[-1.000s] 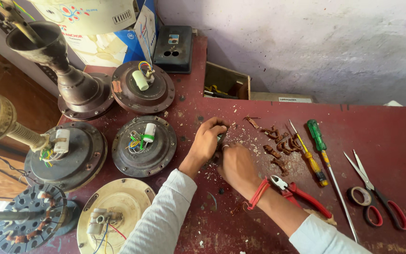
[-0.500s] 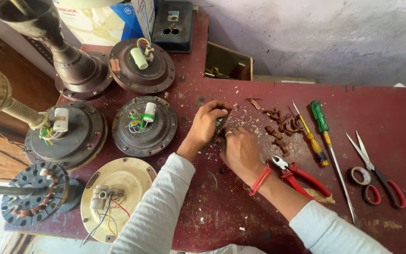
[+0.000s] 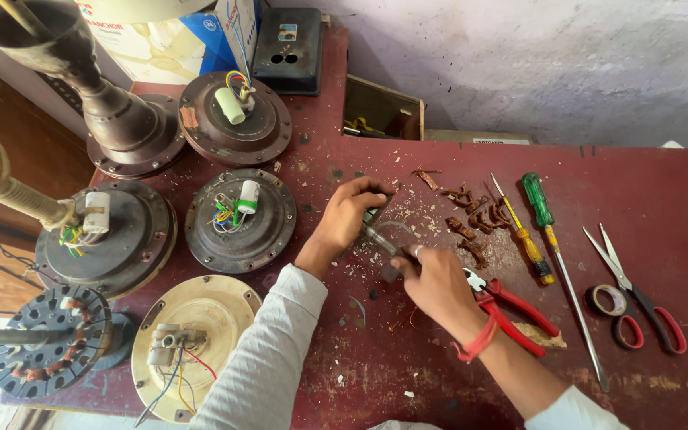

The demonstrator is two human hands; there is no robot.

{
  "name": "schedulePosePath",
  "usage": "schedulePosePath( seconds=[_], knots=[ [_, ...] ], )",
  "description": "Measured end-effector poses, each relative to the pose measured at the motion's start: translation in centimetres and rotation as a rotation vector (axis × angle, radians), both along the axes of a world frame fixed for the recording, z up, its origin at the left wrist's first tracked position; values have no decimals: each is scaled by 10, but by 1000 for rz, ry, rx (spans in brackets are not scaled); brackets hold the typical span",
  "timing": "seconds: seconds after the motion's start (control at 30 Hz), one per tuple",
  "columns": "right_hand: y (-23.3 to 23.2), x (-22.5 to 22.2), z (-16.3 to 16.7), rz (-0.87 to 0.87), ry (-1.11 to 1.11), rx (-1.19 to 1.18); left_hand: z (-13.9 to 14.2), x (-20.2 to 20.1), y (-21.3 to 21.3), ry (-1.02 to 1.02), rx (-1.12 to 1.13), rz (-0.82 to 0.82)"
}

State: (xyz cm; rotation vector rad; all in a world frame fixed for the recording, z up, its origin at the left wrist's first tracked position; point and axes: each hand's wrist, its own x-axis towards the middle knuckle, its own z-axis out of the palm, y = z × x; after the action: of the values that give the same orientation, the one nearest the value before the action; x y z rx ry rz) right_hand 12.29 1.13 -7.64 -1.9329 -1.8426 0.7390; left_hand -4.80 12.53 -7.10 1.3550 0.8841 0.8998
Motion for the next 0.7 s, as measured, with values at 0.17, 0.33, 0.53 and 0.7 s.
schedulePosePath(
  seconds=[0.17, 0.33, 0.53, 0.7],
  knots=[
    [-7, 6, 4, 9, -52, 88, -4, -1, 7, 21, -9, 17],
    [39, -3, -8, -80, 470, -281, -6, -5, 10, -3, 52, -65],
    [56, -8, -17, -182, 954, -493, -9, -8, 5, -84, 62, -38],
    [8, 4, -8, -57, 177, -237, -10, -7, 3, -57, 15, -46]
  ],
)
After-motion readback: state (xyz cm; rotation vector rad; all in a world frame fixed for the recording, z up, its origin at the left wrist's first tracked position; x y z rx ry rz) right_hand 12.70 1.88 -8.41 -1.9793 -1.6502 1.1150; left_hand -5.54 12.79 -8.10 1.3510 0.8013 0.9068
